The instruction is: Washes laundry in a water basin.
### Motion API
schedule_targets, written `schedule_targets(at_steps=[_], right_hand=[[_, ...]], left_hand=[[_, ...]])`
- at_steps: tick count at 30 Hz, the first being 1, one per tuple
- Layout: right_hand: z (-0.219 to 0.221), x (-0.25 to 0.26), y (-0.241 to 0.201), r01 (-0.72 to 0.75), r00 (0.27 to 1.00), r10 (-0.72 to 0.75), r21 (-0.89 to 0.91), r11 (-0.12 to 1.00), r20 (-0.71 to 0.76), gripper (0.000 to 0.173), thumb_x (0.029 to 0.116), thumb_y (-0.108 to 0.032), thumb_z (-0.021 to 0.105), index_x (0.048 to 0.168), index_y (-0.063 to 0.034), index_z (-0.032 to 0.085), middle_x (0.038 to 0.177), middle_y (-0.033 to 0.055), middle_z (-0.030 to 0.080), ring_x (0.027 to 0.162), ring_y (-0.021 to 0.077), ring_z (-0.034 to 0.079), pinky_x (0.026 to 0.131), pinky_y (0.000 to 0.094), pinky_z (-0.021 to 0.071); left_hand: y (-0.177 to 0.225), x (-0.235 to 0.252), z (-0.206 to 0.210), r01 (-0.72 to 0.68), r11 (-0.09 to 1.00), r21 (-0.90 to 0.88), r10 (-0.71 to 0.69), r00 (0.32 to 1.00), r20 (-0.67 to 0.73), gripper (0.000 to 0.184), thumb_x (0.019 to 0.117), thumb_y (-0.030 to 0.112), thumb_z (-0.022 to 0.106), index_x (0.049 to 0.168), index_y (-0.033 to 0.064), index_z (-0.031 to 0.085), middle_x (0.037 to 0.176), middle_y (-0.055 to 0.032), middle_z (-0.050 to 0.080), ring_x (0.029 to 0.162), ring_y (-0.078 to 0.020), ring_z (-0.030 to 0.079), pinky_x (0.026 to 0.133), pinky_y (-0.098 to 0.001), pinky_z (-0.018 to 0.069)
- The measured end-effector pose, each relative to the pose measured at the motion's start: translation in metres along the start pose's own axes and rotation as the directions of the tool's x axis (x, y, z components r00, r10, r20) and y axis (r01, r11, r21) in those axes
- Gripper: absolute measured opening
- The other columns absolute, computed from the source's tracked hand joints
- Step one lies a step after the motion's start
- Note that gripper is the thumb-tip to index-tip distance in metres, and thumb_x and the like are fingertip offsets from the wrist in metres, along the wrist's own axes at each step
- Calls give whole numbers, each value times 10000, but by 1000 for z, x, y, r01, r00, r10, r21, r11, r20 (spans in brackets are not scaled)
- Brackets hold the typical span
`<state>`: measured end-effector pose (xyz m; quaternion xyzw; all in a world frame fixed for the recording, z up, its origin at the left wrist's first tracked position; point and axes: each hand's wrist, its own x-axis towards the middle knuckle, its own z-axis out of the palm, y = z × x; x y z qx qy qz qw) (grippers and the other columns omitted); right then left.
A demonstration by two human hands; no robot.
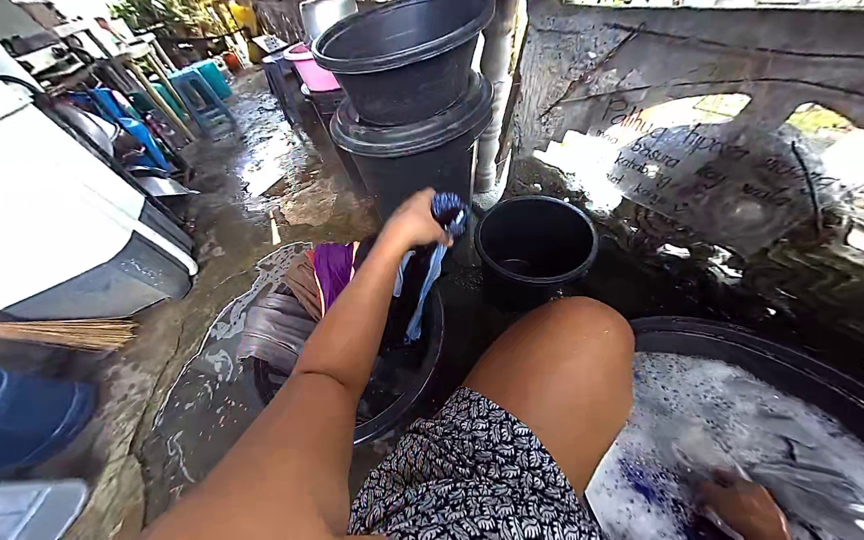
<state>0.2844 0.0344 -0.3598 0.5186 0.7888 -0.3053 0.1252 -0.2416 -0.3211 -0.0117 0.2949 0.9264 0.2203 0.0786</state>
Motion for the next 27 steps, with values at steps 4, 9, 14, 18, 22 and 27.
schedule_targets(at_steps=[4,9,14,18,22,27], right_hand=[[-55,-16,-25,76,994,-55,254,964,-90,365,985,-278,689,1127,57,705,1038,297,702,948,441,685,869,666,527],[-170,-87,-105,212,951,-82,441,872,-297,230,1031,-169,633,1048,53,686,928,223,676,827,315,649,790,580,539],[-273,-133,-151,487,848,-311,400,776,-430,183,1014,-212,644,978,-46,713,794,74,670,676,155,622,651,408,563],[-336,-178,-189,648,740,-431,376,662,-516,143,1015,-178,624,942,-89,709,758,-9,681,632,69,631,604,289,581],[-376,-216,-215,721,665,-435,368,588,-607,153,1022,-158,595,917,-134,703,748,-58,687,635,36,647,609,250,593],[-379,-195,-186,706,628,-304,361,609,-716,133,1018,-197,602,950,-147,705,776,-69,683,670,45,652,645,283,599]], left_hand=[[-51,5,96,161,953,255,-223,946,236,819,709,489,905,1385,118,630,1461,-244,533,1295,-459,558,981,-728,480],[-41,-4,79,56,971,231,-115,961,250,652,795,466,864,1311,112,683,1243,-257,679,1178,-477,633,951,-766,470],[78,4,69,-205,978,-39,208,955,209,566,930,482,742,1310,68,668,1220,-236,690,1144,-441,659,988,-722,478],[214,-15,115,-536,801,-266,598,734,321,546,903,511,754,1301,143,690,1198,-115,724,1077,-289,713,963,-583,572],[306,-25,201,-660,646,-384,748,447,491,731,877,465,803,1472,119,556,1364,-174,646,1260,-331,625,1083,-594,483],[318,-12,261,-597,577,-558,816,391,426,372,937,316,766,1107,-4,682,1021,-175,701,955,-288,684,893,-534,556]])
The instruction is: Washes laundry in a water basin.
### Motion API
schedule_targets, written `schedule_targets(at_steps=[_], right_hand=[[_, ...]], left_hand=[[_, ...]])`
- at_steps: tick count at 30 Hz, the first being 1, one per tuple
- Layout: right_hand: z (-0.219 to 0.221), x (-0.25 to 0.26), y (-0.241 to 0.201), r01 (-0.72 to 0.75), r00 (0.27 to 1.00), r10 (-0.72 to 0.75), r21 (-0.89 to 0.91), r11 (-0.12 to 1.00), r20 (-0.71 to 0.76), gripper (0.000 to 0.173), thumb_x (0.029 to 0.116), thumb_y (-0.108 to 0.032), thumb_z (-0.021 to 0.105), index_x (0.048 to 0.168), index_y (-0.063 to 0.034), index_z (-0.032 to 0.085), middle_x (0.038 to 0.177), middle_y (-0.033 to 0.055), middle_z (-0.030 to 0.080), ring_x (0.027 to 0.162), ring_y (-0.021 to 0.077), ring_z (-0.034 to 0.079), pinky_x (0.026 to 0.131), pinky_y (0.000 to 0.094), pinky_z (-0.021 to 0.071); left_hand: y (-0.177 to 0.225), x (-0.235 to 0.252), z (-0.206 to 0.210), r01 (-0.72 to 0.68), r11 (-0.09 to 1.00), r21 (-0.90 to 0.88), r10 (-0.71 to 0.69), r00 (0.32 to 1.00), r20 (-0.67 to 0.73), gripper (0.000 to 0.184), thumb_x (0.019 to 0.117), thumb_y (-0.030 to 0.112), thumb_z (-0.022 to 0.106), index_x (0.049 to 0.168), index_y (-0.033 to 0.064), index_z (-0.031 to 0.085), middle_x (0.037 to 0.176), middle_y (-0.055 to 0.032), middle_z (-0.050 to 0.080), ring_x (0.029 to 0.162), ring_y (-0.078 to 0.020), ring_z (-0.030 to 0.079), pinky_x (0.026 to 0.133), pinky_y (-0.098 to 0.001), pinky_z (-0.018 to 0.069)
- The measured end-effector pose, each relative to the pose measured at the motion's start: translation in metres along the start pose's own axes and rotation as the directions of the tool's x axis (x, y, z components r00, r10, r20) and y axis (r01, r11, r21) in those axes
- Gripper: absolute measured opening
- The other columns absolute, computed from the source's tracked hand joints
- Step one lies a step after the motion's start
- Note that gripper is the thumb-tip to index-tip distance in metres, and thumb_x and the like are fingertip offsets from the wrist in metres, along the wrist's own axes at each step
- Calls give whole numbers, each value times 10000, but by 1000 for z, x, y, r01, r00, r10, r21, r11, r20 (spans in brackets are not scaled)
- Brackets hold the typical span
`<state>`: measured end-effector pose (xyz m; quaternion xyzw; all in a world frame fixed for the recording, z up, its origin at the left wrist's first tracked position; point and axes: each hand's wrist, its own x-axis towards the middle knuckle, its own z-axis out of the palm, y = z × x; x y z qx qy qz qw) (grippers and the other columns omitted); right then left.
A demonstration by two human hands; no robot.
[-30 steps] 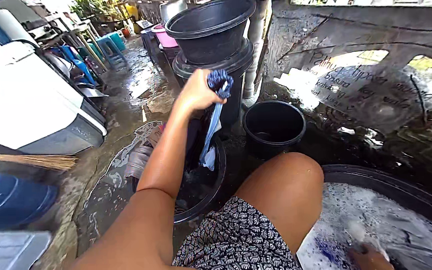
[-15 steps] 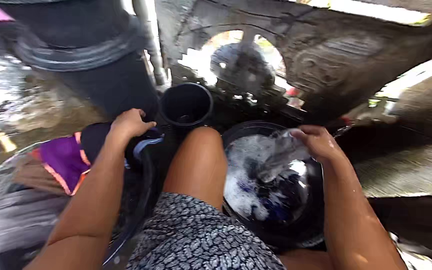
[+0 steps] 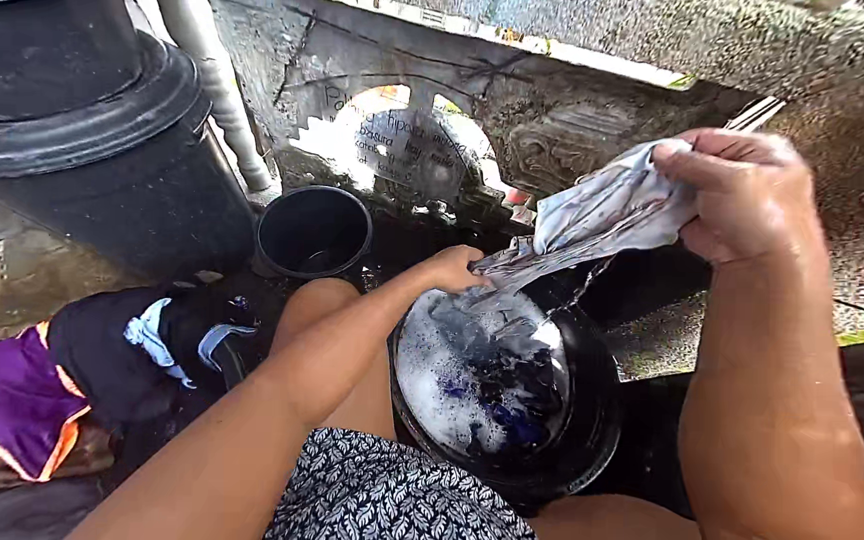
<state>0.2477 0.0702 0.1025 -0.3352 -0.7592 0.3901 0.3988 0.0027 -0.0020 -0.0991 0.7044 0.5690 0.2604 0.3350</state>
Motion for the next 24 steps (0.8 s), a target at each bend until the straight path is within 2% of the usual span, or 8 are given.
schedule_targets(at_steps=[2,7,11,14,16,18,22,24], right_hand=[[-5,-10,50,-102,995,103,-87,991,3,152,1015,-200,605,1018,-86,706,827,-2,680,711,93,643,682,351,590],[6,-59,208,-463,850,524,-389,796,59,252,1033,-224,627,1101,6,701,985,213,707,883,337,686,827,609,558],[50,-78,292,-412,612,755,-720,558,234,339,1008,-284,654,1074,44,708,1012,277,704,897,418,701,835,645,554],[74,-74,278,-261,479,804,-817,514,352,411,985,-345,697,1189,12,711,1150,256,699,1103,410,664,992,643,486],[76,-67,253,-218,627,637,-684,696,449,512,897,-340,811,1301,-49,689,1200,222,710,1143,405,668,1006,657,496],[74,-53,220,-169,733,385,-398,902,560,632,863,-268,848,1423,-98,608,1323,143,668,1189,299,650,1013,540,533],[81,-28,182,52,873,18,-130,990,487,184,871,-151,799,1020,-60,740,952,46,748,881,142,720,851,396,616],[72,-16,171,82,915,-19,-139,987,403,86,918,-130,757,974,-66,750,867,28,740,773,113,701,764,361,615]], left_hand=[[0,-7,-5,96,992,87,-99,995,32,326,939,294,753,1047,-2,670,956,-173,682,890,-310,671,821,-554,555],[3,-11,12,222,902,371,-268,960,77,615,899,87,696,1466,114,460,1154,-219,685,1049,-419,691,850,-647,568],[12,-1,31,164,805,571,-287,949,132,144,938,7,633,1059,13,711,1115,-227,686,1067,-429,670,839,-625,563],[15,9,36,100,777,621,-206,973,101,174,978,27,584,1078,39,726,1306,-205,636,1232,-424,599,924,-596,559],[12,12,37,0,825,565,-66,993,96,182,997,79,584,1098,61,735,1228,-179,687,1209,-386,628,961,-574,547],[12,15,35,-126,871,475,96,992,87,217,1051,159,558,1120,44,729,1097,-162,710,1084,-333,687,952,-521,565],[19,27,16,-279,936,213,310,942,-128,198,1026,136,595,1080,21,748,988,-115,704,956,-229,691,910,-429,578],[26,35,-4,-304,952,28,299,910,-286,206,974,149,698,1139,25,705,882,-58,719,801,-149,691,781,-363,602]])
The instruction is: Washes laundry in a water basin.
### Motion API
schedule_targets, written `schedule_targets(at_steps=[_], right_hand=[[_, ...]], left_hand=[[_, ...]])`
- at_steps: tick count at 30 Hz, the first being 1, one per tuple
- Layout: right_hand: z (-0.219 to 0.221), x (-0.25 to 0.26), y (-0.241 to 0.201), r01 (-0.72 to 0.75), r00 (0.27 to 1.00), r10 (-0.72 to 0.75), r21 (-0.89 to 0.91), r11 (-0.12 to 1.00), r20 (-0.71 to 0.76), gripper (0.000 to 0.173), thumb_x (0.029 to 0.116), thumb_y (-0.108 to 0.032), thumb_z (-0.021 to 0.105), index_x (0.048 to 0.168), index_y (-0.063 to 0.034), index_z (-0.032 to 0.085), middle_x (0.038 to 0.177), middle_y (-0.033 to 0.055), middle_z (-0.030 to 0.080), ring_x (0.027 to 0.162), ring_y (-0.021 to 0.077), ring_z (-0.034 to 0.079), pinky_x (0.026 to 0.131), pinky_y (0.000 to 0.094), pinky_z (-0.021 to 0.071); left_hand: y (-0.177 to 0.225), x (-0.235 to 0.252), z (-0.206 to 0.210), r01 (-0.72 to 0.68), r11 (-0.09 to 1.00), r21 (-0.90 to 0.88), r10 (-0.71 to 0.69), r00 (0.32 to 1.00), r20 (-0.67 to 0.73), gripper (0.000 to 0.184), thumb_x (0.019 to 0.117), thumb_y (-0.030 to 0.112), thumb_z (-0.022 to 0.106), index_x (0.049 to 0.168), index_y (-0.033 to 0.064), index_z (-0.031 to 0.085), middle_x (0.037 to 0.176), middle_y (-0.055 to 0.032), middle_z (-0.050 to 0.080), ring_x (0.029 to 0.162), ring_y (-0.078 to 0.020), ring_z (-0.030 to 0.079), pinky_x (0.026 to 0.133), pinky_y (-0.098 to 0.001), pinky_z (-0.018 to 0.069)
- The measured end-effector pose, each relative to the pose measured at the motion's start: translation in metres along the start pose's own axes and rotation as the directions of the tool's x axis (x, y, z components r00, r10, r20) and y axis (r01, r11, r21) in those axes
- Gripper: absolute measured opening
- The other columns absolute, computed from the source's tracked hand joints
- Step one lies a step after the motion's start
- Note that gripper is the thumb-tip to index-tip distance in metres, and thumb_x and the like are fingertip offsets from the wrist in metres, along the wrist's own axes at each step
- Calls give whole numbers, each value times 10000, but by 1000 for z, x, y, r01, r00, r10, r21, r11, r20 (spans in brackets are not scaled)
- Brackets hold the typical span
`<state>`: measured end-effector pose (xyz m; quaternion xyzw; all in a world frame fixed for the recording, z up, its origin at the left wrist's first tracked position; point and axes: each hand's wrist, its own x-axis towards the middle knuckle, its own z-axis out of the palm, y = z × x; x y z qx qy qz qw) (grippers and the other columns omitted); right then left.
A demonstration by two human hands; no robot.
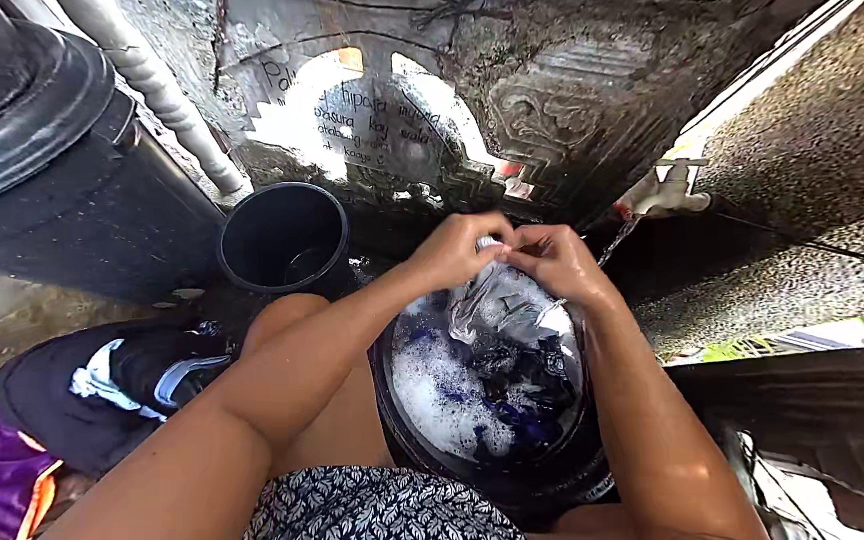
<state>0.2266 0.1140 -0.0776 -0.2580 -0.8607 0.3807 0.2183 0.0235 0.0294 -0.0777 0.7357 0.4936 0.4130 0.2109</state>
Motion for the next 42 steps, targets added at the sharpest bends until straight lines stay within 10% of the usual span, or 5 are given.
schedule_targets(at_steps=[7,23,28,33,42], right_hand=[[1,9,66,-26,1000,28,414,910,2,139,855,-47,687,955,-72,593,780,7,618,685,102,604,640,305,549],[203,-74,198,-369,444,602,-477,798,663,573,983,-368,643,1415,1,574,1453,263,553,1395,435,480,1150,664,341],[86,-45,160,-539,806,390,279,794,445,232,884,-22,708,1110,27,696,984,113,721,901,168,689,867,391,585],[-36,9,45,134,974,-213,568,812,75,127,920,-330,706,846,-238,752,823,-120,718,727,-4,643,666,211,556],[-137,19,-39,318,922,-381,425,848,70,204,920,-325,709,727,-266,682,785,-98,685,752,64,645,681,262,539]], left_hand=[[-87,7,14,429,898,97,-390,676,625,410,963,385,718,924,-23,708,794,-148,683,733,-247,661,724,-501,561],[-165,-91,228,338,782,524,-600,180,779,393,962,236,663,1258,-22,667,1310,-289,631,1248,-504,574,991,-757,431],[-111,35,121,454,868,201,-403,409,819,272,981,222,660,934,-43,701,830,-192,675,754,-314,643,708,-548,522],[-81,68,40,376,546,-748,97,859,503,303,1003,216,462,767,127,630,657,68,609,585,-21,571,544,-231,485],[-77,51,29,465,873,146,-474,739,479,743,1065,620,345,1095,-20,719,1122,-244,705,1118,-377,669,975,-654,487]])
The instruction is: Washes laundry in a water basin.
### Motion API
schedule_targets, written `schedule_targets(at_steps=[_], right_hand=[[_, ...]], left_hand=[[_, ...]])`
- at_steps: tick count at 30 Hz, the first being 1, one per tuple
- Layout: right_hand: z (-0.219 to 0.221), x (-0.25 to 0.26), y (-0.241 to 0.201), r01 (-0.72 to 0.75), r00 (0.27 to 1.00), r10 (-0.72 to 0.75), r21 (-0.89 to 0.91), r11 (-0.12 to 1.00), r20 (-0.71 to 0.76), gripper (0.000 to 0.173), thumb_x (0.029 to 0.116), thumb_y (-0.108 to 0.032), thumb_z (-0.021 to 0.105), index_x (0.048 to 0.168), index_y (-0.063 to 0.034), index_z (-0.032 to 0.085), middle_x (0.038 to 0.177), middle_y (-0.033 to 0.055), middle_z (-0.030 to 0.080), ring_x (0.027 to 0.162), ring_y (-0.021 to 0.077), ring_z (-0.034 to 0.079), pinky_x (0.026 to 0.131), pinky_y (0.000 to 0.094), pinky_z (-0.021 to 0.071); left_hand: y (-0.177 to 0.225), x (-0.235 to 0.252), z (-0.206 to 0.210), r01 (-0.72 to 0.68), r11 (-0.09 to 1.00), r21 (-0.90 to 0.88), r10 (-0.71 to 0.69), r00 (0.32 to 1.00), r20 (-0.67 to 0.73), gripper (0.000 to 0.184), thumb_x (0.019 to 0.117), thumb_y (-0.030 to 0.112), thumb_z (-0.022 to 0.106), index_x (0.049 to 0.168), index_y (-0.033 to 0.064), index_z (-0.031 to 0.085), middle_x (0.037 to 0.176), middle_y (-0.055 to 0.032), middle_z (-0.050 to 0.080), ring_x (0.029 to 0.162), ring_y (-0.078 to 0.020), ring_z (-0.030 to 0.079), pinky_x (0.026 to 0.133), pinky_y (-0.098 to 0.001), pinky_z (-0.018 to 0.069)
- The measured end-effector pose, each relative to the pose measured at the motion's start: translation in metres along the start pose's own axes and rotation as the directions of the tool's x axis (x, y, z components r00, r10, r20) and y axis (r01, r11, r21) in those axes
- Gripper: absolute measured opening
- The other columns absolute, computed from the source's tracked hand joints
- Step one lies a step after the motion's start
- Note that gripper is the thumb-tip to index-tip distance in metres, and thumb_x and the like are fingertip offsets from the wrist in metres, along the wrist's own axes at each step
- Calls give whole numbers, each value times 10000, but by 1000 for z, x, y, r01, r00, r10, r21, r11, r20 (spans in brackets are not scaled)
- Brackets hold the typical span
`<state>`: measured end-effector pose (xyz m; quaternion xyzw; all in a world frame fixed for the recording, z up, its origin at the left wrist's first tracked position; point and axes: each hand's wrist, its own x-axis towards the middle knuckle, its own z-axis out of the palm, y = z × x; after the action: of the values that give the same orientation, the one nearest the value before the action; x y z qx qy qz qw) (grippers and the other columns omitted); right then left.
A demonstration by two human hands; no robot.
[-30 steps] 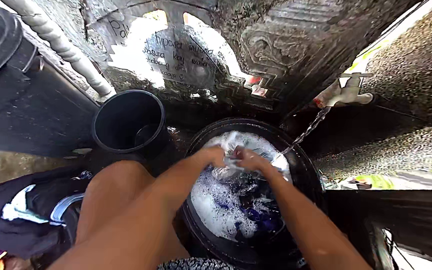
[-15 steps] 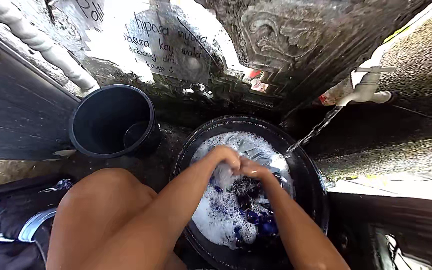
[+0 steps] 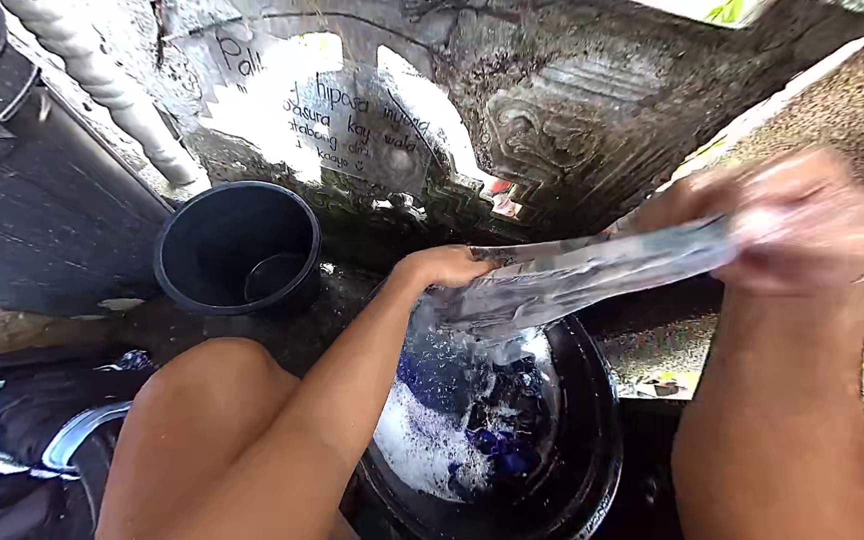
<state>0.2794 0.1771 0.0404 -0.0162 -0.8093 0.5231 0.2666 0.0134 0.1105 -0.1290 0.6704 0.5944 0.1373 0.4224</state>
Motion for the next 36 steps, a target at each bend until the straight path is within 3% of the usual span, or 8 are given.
schedule_targets(at_steps=[4,7,10,17,22,28,32,36], right_hand=[[31,-47,101,-591,666,746,-631,503,-29,291,880,-312,819,738,-89,697,699,55,648,658,216,626,616,481,529],[94,-86,221,-623,440,898,-722,300,-7,361,893,-372,800,1069,-60,754,1017,162,736,1001,348,702,934,632,538],[156,-113,297,-539,290,944,-788,297,157,432,909,-388,749,1236,-105,725,1255,170,698,1260,396,593,1131,712,316],[230,-161,347,-595,282,948,-801,55,-144,476,992,-300,595,1334,28,641,1425,244,589,1419,425,450,1239,679,111],[301,-202,328,-830,261,945,-546,115,-197,479,1078,-191,454,1517,1,473,1591,256,409,1504,427,342,1246,571,256],[186,-129,257,-748,147,956,-604,275,254,462,1019,-365,633,1293,7,657,1285,253,657,1250,410,604,1097,633,422],[100,-64,129,-656,444,891,-642,397,96,346,977,-340,708,860,-16,735,770,141,685,747,287,668,745,566,544],[63,-20,-12,-323,875,472,-598,733,106,408,904,-426,704,571,-218,591,534,-85,524,467,44,461,424,276,342]], left_hand=[[-17,-4,-15,120,976,179,-140,985,102,643,1024,609,478,1081,28,746,1104,-215,718,1087,-373,679,938,-678,491],[-51,19,32,157,934,321,-262,911,318,430,889,478,739,922,50,759,940,-177,728,920,-361,693,815,-664,520],[-89,43,120,140,915,380,-308,848,430,416,883,433,761,956,24,767,1010,-202,735,980,-398,694,859,-692,510],[-166,28,225,339,904,260,-401,884,242,411,930,335,695,1192,18,709,1291,-225,657,1223,-431,610,1021,-675,478],[-129,-19,258,408,888,213,-457,839,297,464,1035,179,567,1441,-44,539,1522,-291,479,1438,-494,413,1153,-694,329],[-92,25,174,69,931,359,-232,869,436,328,925,274,739,1073,-19,737,1111,-255,707,1076,-454,664,913,-704,493],[7,-13,33,-1,944,330,-113,939,325,320,911,342,780,1003,36,759,998,-192,720,975,-374,680,862,-658,515],[98,-101,-73,-419,866,272,384,907,175,305,897,241,777,687,89,617,595,-5,506,552,-136,476,519,-378,394]])
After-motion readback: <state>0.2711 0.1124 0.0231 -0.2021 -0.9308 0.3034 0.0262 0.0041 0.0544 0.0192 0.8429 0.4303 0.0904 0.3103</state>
